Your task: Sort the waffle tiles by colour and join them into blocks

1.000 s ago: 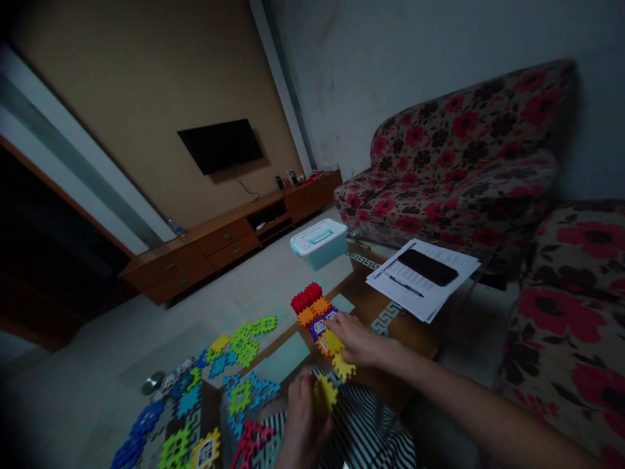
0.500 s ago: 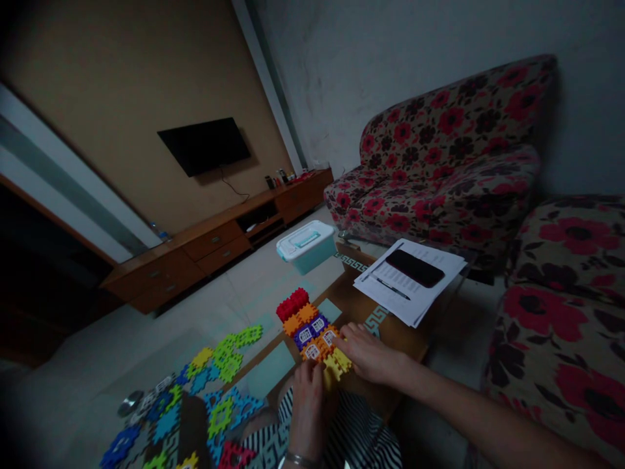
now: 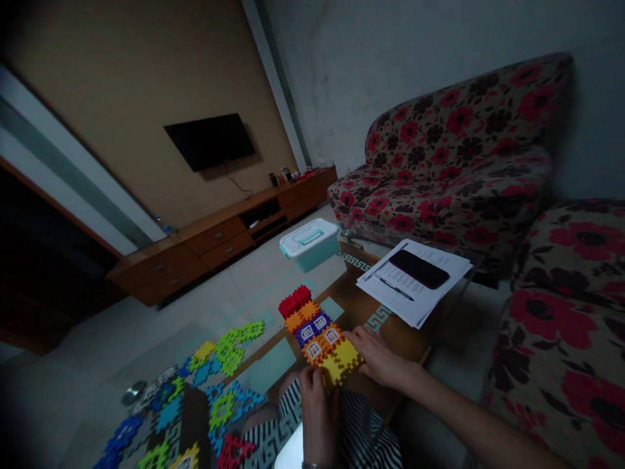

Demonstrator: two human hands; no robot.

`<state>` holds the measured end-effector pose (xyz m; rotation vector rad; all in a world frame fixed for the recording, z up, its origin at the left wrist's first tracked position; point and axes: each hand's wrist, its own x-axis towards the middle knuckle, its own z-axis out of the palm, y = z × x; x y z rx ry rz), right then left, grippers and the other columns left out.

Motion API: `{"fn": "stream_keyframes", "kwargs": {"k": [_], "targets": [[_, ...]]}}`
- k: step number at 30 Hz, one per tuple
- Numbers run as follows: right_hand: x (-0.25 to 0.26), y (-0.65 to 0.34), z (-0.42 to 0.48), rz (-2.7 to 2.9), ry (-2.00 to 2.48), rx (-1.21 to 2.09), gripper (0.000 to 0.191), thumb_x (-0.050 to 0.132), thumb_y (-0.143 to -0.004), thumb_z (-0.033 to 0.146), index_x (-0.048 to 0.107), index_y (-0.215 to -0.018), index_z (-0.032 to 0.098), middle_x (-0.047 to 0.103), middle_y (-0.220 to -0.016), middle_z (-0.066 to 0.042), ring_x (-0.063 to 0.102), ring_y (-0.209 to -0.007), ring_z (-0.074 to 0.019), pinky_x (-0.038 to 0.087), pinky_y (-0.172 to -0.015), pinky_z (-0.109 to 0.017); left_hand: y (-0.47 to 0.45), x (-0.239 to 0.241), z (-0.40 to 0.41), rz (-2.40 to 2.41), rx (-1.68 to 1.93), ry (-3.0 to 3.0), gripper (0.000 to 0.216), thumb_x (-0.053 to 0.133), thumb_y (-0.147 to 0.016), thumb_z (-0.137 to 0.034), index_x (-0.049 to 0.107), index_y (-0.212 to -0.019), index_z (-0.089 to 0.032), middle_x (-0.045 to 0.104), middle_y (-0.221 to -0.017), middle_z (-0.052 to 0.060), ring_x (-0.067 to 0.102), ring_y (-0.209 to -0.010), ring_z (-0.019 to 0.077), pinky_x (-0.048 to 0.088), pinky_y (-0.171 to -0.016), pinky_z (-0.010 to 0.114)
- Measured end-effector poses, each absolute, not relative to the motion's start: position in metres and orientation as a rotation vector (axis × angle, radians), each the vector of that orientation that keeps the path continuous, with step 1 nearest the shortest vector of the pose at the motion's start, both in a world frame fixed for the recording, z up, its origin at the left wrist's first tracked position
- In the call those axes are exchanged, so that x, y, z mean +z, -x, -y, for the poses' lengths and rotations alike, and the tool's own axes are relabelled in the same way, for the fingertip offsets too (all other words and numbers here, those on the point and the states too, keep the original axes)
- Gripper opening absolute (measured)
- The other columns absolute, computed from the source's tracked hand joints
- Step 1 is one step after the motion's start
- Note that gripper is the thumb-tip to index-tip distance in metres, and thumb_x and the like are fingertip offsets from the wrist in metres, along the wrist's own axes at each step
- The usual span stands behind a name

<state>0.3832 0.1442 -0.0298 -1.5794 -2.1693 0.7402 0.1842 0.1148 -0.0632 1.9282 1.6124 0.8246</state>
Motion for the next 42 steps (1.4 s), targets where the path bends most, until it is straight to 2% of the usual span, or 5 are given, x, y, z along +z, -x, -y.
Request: {"fn": "stream_keyframes", "kwargs": {"k": [18, 25, 30, 36, 42], "targets": [[-0.049, -0.381, -0.141, 2.095, 1.486, 0.807, 0.080, 0.056, -0.068, 0.003, 0.039, -0.144, 0.021, 0.049, -0.133, -0.013, 0.045, -0.126, -0.0262, 0.035, -0.110, -0.042, -0.195, -0.065, -0.112, -1.747, 0.806, -1.970, 0.042, 0.039, -0.079, -0.001, 0.054, -0.115, -0.016, 0.046, -0.128, 0.012, 0.047, -0.121, 0.0208, 0.041, -0.106, 0.037], [-0.031, -0.370, -0.169, 2.180, 1.374, 0.646, 0.053, 0.056, -0.085, 0.025, 0.047, -0.137, 0.024, 0.050, -0.134, -0.013, 0.047, -0.126, -0.0284, 0.038, -0.108, -0.046, -0.141, -0.050, -0.098, -1.884, 0.742, -1.999, 0.057, 0.053, -0.074, -0.005, 0.051, -0.128, -0.020, 0.044, -0.139, 0.013, 0.041, -0.132, 0.0265, 0.038, -0.110, 0.044], [-0.020, -0.267, -0.244, 2.350, 1.042, 0.526, 0.049, 0.059, -0.087, 0.025, 0.051, -0.135, 0.021, 0.054, -0.133, -0.014, 0.049, -0.124, -0.0292, 0.041, -0.106, -0.046, -0.034, -0.026, -0.087, -2.152, 0.698, -2.010, 0.042, 0.046, -0.085, -0.016, 0.056, -0.125, -0.019, 0.048, -0.137, 0.014, 0.046, -0.128, 0.0275, 0.043, -0.107, 0.048], [-0.028, -0.090, -0.328, 2.590, 0.862, 0.573, 0.053, 0.053, -0.083, 0.006, 0.055, -0.134, 0.018, 0.050, -0.142, -0.016, 0.046, -0.130, -0.0283, 0.038, -0.107, -0.043, 0.112, -0.022, -0.069, -2.577, 0.296, -1.883, 0.056, 0.034, -0.078, 0.001, 0.058, -0.125, -0.018, 0.053, -0.138, 0.010, 0.045, -0.131, 0.0225, 0.038, -0.109, 0.037], [-0.030, 0.006, -0.374, 2.542, 0.856, 0.849, 0.040, 0.059, -0.080, 0.013, 0.066, -0.119, 0.021, 0.063, -0.130, -0.009, 0.053, -0.122, -0.0251, 0.039, -0.102, -0.037, 0.192, -0.008, -0.065, -2.473, -0.150, -1.692, 0.070, 0.041, -0.076, -0.004, 0.042, -0.143, -0.024, 0.033, -0.158, 0.005, 0.023, -0.146, 0.0258, 0.028, -0.114, 0.043]]}}
